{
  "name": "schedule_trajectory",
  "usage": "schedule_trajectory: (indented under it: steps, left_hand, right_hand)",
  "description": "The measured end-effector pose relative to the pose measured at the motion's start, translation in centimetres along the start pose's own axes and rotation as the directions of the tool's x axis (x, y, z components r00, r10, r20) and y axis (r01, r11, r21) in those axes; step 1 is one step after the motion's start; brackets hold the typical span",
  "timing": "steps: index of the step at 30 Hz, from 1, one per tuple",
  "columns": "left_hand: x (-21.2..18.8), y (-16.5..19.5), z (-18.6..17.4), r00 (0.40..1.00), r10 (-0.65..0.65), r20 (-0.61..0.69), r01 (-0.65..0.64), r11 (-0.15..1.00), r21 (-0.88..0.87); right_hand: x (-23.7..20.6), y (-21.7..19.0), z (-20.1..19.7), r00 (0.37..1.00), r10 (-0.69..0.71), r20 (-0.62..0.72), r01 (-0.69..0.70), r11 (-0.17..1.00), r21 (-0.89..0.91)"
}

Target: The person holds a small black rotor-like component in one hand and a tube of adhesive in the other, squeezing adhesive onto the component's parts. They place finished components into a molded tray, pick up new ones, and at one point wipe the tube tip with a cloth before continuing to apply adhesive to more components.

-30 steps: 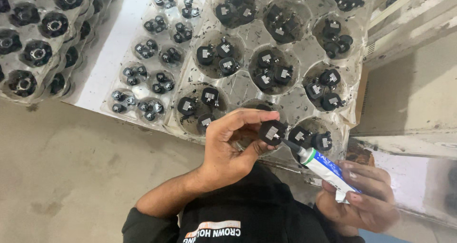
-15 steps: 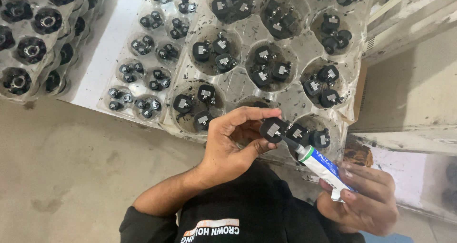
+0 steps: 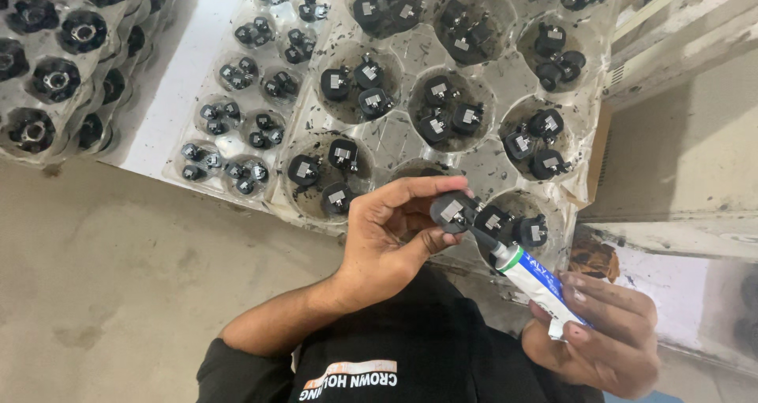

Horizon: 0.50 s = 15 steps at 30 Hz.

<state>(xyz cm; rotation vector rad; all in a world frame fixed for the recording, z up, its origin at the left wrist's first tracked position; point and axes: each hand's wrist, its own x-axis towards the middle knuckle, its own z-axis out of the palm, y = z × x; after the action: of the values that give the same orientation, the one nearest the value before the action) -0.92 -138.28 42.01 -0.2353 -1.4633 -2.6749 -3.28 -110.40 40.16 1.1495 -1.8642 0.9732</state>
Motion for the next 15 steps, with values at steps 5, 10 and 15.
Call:
schedule_trajectory:
  steps: [5, 10, 15]
  left_hand:
    - [-0.3, -1.0, 0.2, 0.999, -0.035, 0.026, 0.039, 0.983, -0.181]
    - [-0.9, -2.0, 0.5, 0.991, 0.07, 0.115, -0.037, 0.962, -0.269]
    - [-1.0, -2.5, 0.3, 0.986, -0.074, 0.147, 0.119, 0.936, -0.332]
  right_hand:
    - [0.5, -0.8, 0.7, 0.999, 0.011, -0.042, -0.014, 0.998, -0.064]
    - [0.3, -0.5, 3.8, 0.872, 0.035, -0.488, -0.099, 0.99, -0.105]
    - [0.3, -0.3, 4.7, 0.88, 0.068, -0.471, -0.068, 0.998, 0.017]
